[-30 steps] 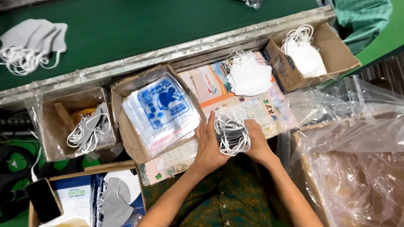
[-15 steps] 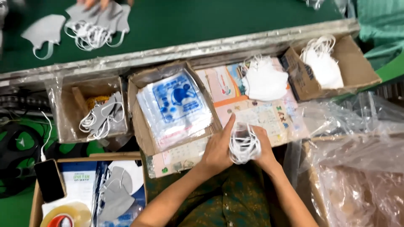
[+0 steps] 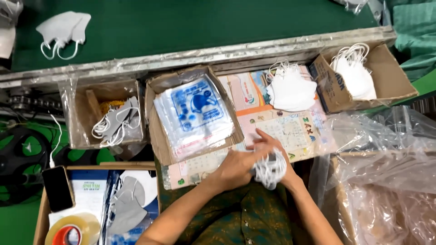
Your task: Packaging individual face masks into plastic bags and organizing them in boxes.
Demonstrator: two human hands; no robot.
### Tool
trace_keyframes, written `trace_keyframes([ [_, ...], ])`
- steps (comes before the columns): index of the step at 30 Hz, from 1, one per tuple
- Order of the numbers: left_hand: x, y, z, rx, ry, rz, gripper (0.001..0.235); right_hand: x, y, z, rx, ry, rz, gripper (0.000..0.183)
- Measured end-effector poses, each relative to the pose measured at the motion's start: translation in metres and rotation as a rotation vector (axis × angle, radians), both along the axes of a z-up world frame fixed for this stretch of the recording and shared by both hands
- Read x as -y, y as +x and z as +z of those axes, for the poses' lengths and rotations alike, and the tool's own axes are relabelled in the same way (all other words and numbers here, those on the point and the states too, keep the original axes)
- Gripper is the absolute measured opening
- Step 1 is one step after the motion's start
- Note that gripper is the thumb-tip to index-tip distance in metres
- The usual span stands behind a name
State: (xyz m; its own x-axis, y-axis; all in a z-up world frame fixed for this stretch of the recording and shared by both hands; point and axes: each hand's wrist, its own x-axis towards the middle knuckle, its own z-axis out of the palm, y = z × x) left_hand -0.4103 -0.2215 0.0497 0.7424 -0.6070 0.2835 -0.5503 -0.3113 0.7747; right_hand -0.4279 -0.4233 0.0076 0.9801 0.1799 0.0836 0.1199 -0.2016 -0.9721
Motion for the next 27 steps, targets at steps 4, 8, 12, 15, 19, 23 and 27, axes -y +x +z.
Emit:
trace_keyframes([
  [4,-0.009,0.000,0.024,-0.185,0.039,-0.201,0.087,0.001,0.010,0.009,0.218,-0.467,0.096,0.090],
  [8,-0.015,0.023,0.010,-0.101,-0.306,-0.042,0.059,0.005,0.000,-0.015,0.233,-0.615,0.133,0.059],
  [12,-0.052,0.061,-0.012,0.141,-0.118,0.504,0.025,0.016,-0.005,0.004,0.034,-0.210,-0.132,0.041],
  [15,-0.073,0.077,-0.033,0.311,0.144,0.627,0.012,0.023,-0.007,0.016,-0.052,-0.142,-0.278,0.041],
  [19,-0.082,0.090,-0.044,0.343,0.285,0.577,0.002,0.019,-0.013,0.019,-0.049,-0.144,-0.346,0.043],
  [23,-0.078,0.100,0.012,0.290,0.161,0.565,0.005,0.005,-0.018,0.028,0.021,-0.052,-0.320,0.048],
  [27,-0.052,0.076,0.042,0.350,0.003,0.546,0.005,-0.017,-0.027,0.035,-0.106,0.113,-0.312,0.053],
])
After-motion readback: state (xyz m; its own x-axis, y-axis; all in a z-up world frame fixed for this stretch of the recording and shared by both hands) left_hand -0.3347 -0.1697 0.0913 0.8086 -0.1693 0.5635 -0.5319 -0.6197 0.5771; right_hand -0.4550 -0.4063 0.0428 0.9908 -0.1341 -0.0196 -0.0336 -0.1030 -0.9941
